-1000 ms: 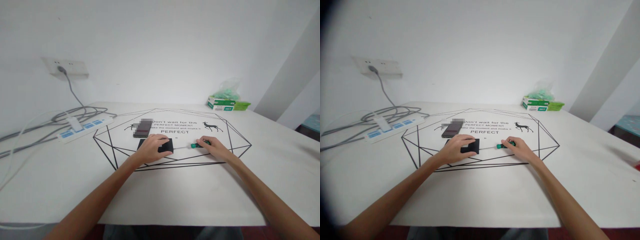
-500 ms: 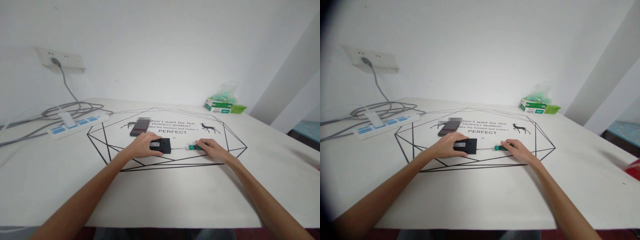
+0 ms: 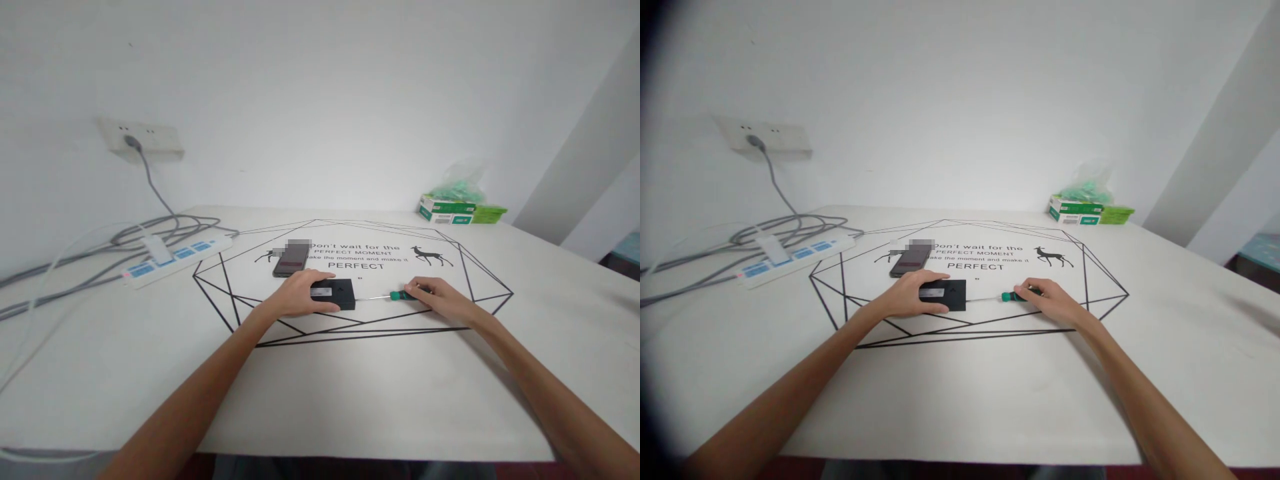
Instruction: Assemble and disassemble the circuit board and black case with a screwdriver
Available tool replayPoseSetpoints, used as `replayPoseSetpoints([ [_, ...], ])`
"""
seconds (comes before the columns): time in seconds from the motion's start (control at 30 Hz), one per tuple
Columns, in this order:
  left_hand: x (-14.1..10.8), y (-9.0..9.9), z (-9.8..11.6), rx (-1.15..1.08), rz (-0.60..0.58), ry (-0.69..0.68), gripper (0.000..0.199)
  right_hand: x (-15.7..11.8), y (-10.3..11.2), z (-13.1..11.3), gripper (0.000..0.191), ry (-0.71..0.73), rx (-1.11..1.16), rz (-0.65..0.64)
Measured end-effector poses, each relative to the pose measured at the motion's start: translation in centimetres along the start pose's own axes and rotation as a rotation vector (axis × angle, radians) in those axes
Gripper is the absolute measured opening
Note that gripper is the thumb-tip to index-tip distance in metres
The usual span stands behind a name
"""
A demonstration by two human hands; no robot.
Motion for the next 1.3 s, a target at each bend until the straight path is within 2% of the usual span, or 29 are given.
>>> replayPoseSetpoints([
  [0.2, -0.1, 0.2, 0.2, -0.067, 0.042, 0.016, 0.086, -0.5, 0.2, 0.9, 0.046, -0.063, 0.156, -0.045],
  [0.33, -0.2, 0.4, 0.3, -0.136, 0.062, -0.005, 0.086, -0.6, 0.3, 0.5, 0.046, -0.063, 0.125, -0.041],
  [0.53, -0.2, 0.4, 0.5, -0.093, 0.062, -0.008, 0.081, -0.2, 0.1, 0.3, 0.053, -0.017, 0.043, -0.021],
  [0.73, -0.3, 0.4, 0.6, -0.047, 0.029, 0.011, 0.080, -0.4, 0.0, 0.9, 0.048, -0.084, 0.160, -0.018],
  [0.87, -0.4, 0.4, 0.8, -0.015, 0.026, -0.010, 0.078, -0.5, -0.1, 0.4, 0.046, -0.055, 0.123, -0.030],
  [0.97, -0.5, 0.4, 0.9, -0.010, 0.027, -0.018, 0.075, -0.4, -0.2, -0.1, 0.052, -0.028, 0.070, -0.005],
  [1.3, -0.4, 0.3, 0.7, 0.009, 0.019, -0.008, 0.073, -0.6, -0.3, 0.0, 0.047, -0.068, 0.183, -0.024],
])
Point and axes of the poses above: each hand's wrist, its own x-axis towards the middle knuckle, its own y-axis out of the back of the hand, z = x × y, the point moved 3 cm from there along x, towards the middle knuckle, and after that the axes turned 10 degrees about -z, right-handed, at the moved point
